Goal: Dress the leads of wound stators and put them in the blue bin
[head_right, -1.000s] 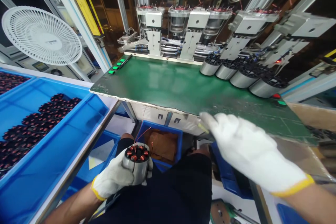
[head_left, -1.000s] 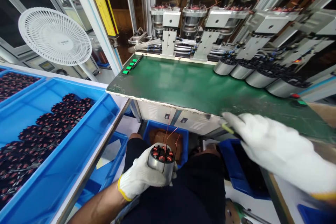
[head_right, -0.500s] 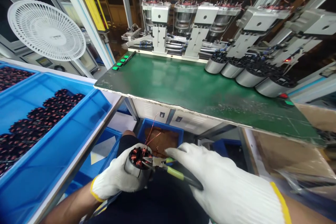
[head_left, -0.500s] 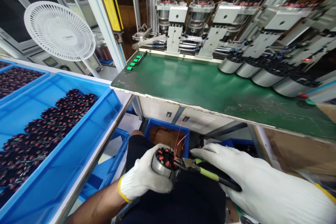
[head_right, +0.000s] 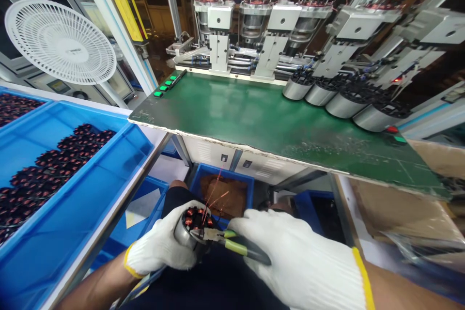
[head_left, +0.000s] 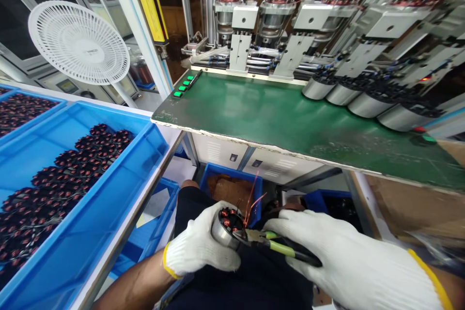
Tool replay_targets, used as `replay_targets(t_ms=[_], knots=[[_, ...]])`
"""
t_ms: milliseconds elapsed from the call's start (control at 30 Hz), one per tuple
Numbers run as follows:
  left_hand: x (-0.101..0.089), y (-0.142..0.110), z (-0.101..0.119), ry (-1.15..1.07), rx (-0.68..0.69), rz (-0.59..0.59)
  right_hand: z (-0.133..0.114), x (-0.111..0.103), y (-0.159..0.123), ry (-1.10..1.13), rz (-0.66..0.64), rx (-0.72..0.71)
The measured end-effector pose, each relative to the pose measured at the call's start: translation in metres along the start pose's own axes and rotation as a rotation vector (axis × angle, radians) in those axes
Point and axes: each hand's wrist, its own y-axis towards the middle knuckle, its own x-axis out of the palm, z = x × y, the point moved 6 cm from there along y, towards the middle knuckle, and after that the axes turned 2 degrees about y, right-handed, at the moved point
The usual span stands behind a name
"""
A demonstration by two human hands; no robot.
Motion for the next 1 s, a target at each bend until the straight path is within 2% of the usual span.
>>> replay_targets(t_ms=[200,233,267,400,467,633,1000], knots=[[-0.003,0.002,-0.006,0.137,0.002,0.01,-0.01,0.008,0.002,0.34,-0.259,0.132],[-0.003,0.002,-0.007,0.149,0.016,0.019,-0.01,0.006,0.001,0.344,-0.266,0.143],[-0.003,0.002,-0.008,0.15,0.038,0.031,-0.008,0.004,0.0,0.305,-0.227,0.152],[-0.006,-0.002,-0.009,0.116,0.157,0.14,0.016,-0.007,-0.012,-0.081,0.107,0.18],[-0.009,-0.005,-0.009,0.078,0.208,0.178,0.027,-0.003,-0.018,-0.214,0.166,0.187],[-0.015,-0.016,0.0,0.054,0.283,0.185,0.025,0.003,-0.017,-0.331,0.166,0.157],[-0.017,-0.022,0.012,0.225,0.254,0.172,0.007,0.002,-0.001,-0.304,0.111,0.089]])
